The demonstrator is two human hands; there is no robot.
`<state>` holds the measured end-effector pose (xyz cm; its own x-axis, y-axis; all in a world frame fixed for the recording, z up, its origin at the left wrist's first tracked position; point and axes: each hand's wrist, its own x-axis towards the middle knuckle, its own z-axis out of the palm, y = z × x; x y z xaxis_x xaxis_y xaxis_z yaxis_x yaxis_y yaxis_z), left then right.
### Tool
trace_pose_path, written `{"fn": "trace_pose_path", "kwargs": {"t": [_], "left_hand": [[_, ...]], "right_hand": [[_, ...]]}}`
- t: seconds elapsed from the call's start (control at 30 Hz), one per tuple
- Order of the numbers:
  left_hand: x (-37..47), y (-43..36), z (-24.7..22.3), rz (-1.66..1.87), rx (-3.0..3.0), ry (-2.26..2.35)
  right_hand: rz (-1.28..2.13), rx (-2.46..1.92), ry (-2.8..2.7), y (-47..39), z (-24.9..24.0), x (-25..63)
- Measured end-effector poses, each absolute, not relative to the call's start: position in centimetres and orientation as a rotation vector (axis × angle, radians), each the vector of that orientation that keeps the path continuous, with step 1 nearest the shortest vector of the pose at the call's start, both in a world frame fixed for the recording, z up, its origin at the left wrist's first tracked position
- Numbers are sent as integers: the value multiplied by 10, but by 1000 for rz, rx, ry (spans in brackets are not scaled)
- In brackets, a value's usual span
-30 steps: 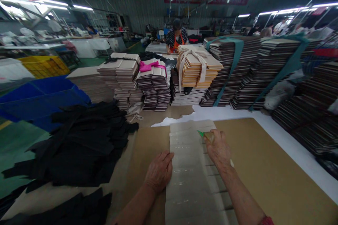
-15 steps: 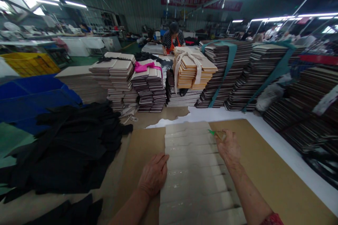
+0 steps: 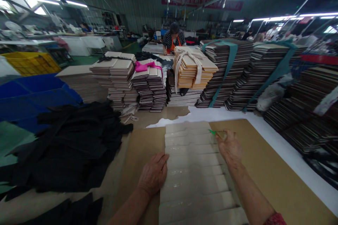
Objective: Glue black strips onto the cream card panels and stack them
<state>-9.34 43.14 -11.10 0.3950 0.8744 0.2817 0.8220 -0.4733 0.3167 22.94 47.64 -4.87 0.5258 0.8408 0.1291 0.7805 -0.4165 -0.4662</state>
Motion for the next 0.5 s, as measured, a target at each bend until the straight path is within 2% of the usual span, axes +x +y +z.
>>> {"fn": "trace_pose_path", "kwargs": {"t": [0.27, 0.5], "left_hand": [[-93, 432, -109, 609, 2512, 1547], [-92, 430, -106, 594, 2494, 1566]], "right_hand": [[347, -2092, -1292, 477, -64, 205], [290, -2058, -1042, 499, -75, 243]]}}
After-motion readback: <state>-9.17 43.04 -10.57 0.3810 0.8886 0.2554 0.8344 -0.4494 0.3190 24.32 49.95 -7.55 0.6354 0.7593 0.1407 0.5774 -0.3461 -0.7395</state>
